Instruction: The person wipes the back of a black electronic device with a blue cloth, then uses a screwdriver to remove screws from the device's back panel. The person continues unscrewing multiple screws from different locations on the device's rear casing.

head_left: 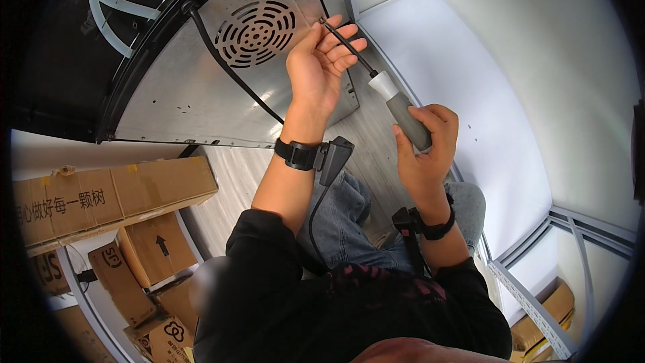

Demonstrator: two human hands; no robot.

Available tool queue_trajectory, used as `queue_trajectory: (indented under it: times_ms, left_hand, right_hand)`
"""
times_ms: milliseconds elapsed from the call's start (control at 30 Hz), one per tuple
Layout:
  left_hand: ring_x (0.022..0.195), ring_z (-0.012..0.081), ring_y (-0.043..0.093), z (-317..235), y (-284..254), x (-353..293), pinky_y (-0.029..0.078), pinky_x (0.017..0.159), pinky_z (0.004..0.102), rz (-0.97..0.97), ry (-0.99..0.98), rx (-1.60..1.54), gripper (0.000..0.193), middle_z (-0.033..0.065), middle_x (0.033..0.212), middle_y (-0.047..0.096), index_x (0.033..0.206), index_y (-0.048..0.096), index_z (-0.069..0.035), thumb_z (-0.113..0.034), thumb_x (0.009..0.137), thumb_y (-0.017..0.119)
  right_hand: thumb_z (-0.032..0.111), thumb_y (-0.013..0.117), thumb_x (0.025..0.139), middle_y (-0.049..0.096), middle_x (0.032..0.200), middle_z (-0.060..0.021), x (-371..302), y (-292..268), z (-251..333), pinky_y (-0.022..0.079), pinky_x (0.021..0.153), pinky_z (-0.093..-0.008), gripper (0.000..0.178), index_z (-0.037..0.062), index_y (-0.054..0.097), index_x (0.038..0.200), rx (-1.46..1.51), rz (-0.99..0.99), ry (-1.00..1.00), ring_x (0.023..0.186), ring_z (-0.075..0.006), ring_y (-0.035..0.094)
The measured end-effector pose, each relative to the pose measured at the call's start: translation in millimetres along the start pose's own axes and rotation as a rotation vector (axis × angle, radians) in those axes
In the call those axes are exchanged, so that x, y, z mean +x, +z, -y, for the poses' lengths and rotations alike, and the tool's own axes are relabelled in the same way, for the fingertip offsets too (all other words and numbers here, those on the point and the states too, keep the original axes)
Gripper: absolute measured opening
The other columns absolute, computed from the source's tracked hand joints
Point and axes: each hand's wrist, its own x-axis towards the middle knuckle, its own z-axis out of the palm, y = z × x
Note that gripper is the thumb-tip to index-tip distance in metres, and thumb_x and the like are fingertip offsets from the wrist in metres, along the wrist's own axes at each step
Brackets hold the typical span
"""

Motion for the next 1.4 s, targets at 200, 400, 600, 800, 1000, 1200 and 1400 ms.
queue_trajectory:
  times_ms: [200,400,600,800,1000,1200,1400]
  left_hand:
    - [0.079,0.0265,0.068,1.2,0.9,-1.1,0.057,0.058,0.0256,-0.012,0.008,0.025,0.037,0.0172,0.091,0.067,0.114,0.051,0.006,-0.022,0.1,0.031]
    - [0.076,0.0242,0.068,1.8,4.0,-3.6,0.056,0.055,0.0242,-0.043,0.023,0.078,0.036,0.0164,0.09,0.067,0.113,0.052,0.006,-0.024,0.099,0.037]
    - [0.074,0.0241,0.068,0.9,1.2,-2.6,0.056,0.055,0.0249,-0.053,-0.005,0.071,0.034,0.0162,0.089,0.067,0.113,0.052,0.005,-0.023,0.098,0.039]
    - [0.077,0.0275,0.068,2.0,-3.4,-3.1,0.057,0.055,0.0268,0.014,-0.047,-0.027,0.03,0.0168,0.089,0.066,0.112,0.052,0.004,-0.019,0.095,0.041]
    - [0.08,0.0295,0.067,22.3,7.3,-7.4,0.057,0.058,0.0295,0.081,-0.081,0.13,0.021,0.0197,0.092,0.065,0.106,0.051,-0.001,-0.017,0.094,0.042]
    - [0.078,0.0205,0.067,88.9,15.6,19.0,0.056,0.065,0.0277,0.198,-0.282,0.305,0.014,0.0133,0.095,0.066,0.095,0.057,-0.003,-0.015,0.094,0.048]
    - [0.081,0.0173,0.064,171.1,10.1,37.6,0.053,0.069,0.0292,0.172,-0.582,0.485,0.011,0.0088,0.093,0.064,0.095,0.059,-0.004,-0.013,0.091,0.054]
  right_hand:
    - [-0.006,0.072,0.063,0.051,0.097,-0.0119,-2.3,1.7,-1.8,0.045,0.071,-0.0321,0.04,0.0044,0.061,0.1,0.012,-0.02,-0.018,0.083,-0.0247,0.054]
    - [-0.005,0.073,0.064,0.051,0.097,-0.0113,-6.1,1.6,-3.6,0.044,0.071,-0.0315,0.041,0.004,0.058,0.102,0.109,-0.005,0.074,0.084,-0.0232,0.054]
    - [0.002,0.074,0.068,0.051,0.097,-0.0108,-8.1,-2.7,-5.1,0.044,0.072,-0.0295,0.038,0.003,0.057,0.102,0.219,0.039,0.138,0.084,-0.0208,0.054]
    - [0.006,0.072,0.074,0.051,0.096,-0.007,-10.3,-8.8,-9.2,0.043,0.077,-0.0265,0.034,0.0005,0.056,0.103,0.398,0.055,0.281,0.086,-0.0155,0.053]
    - [0.009,0.068,0.08,0.055,0.089,-0.005,-27.9,-35.6,-46.7,0.045,0.068,-0.0257,0.027,0.0004,0.056,0.103,0.589,0.003,0.533,0.073,-0.0129,0.054]
    - [0.018,0.057,0.089,0.059,0.081,-0.0076,-44.0,-65.6,-83.9,0.041,0.049,-0.0248,0.024,0.0016,0.057,0.107,0.776,-0.193,0.913,0.055,-0.0115,0.052]
    - [0.023,0.052,0.092,0.063,0.081,-0.0074,-93.2,-85.4,-122.3,0.039,0.051,-0.0221,0.024,0.0033,0.061,0.104,0.601,-0.232,1.078,0.057,-0.0093,0.051]
